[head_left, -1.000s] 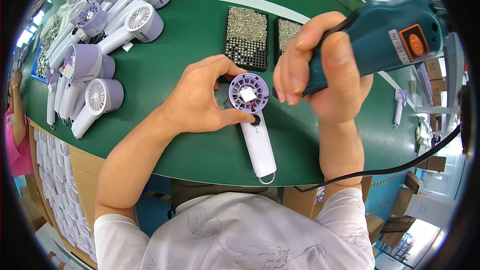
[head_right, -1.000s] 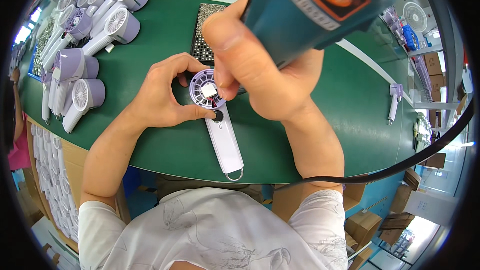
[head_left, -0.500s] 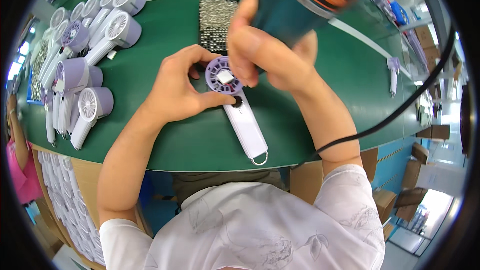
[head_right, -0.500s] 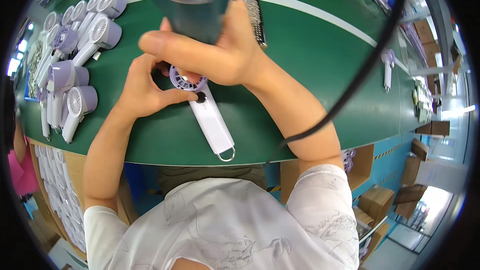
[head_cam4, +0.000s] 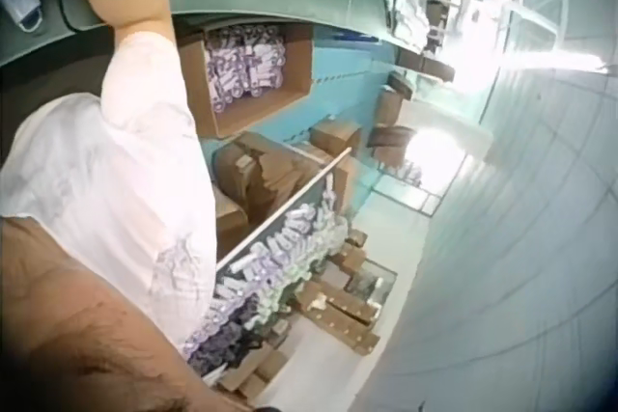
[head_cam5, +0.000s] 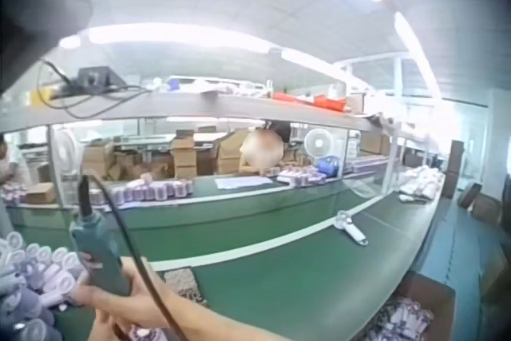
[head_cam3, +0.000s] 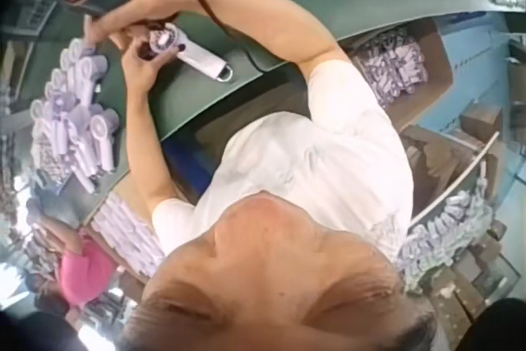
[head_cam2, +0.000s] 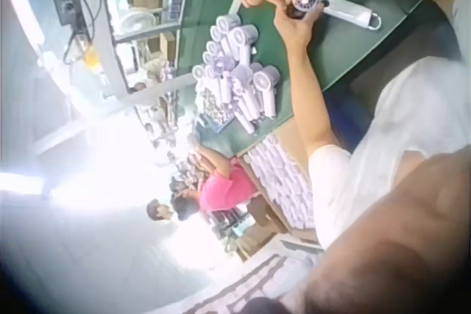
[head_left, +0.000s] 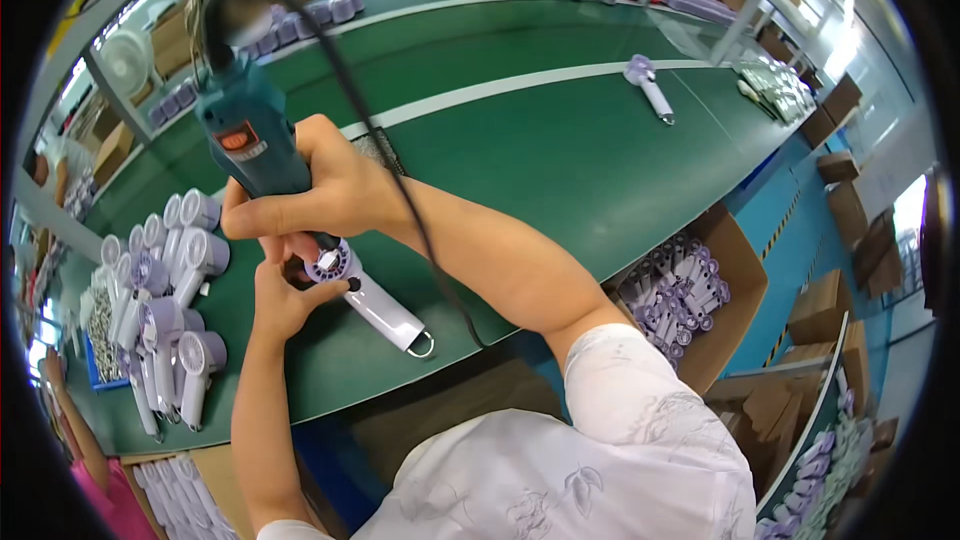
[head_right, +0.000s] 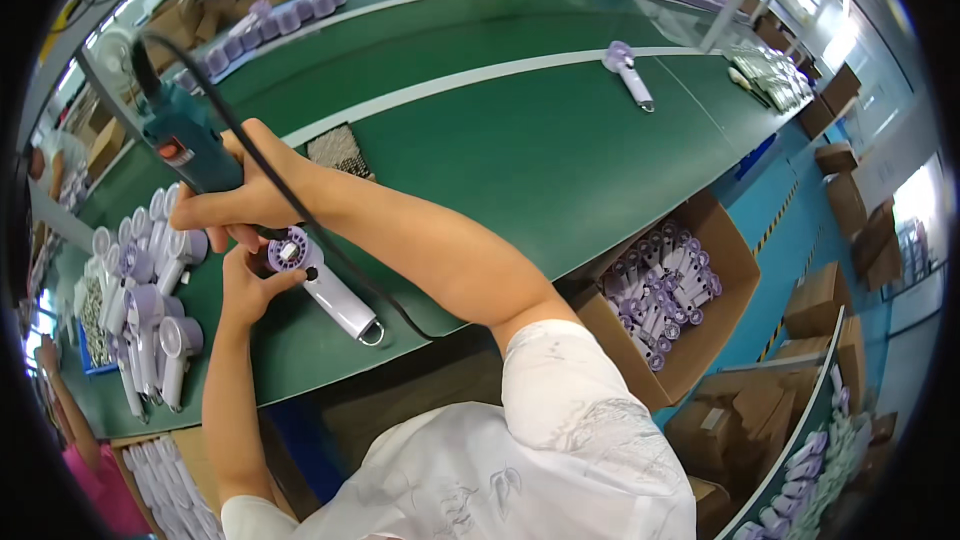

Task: The person arranges screw trays on the assembly table and assembles portable fans by picking up screws and driving them into the fan components using an electric screwdriver.

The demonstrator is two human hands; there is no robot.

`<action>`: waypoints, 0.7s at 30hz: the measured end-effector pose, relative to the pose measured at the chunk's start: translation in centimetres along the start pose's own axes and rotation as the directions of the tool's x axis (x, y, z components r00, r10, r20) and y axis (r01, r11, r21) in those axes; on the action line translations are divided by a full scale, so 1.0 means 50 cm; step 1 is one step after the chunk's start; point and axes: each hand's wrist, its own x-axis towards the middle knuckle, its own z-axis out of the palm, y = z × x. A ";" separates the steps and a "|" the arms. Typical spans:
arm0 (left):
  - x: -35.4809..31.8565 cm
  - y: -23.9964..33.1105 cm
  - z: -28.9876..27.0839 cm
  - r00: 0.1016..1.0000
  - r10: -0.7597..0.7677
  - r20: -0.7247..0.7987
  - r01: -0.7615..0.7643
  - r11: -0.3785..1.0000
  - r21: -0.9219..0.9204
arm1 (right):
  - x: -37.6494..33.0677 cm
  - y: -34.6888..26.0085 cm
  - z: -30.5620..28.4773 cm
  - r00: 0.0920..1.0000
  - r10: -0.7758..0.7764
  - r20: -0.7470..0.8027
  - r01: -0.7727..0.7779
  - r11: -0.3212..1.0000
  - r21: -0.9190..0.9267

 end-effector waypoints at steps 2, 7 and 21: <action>-0.001 0.002 -0.004 1.000 0.018 0.001 -0.018 0.998 0.063 | -0.030 -0.092 0.019 0.994 0.093 -0.065 -0.104 0.976 -0.192; -0.003 0.032 0.041 0.964 0.262 -0.040 -0.242 0.931 0.275 | -0.207 -0.041 -0.009 0.997 -0.066 -0.031 -0.002 0.395 -0.919; 0.161 0.054 0.296 0.966 0.254 0.040 -0.256 0.939 0.230 | -0.465 -0.059 -0.123 0.848 0.056 -0.527 -0.527 -0.021 -0.850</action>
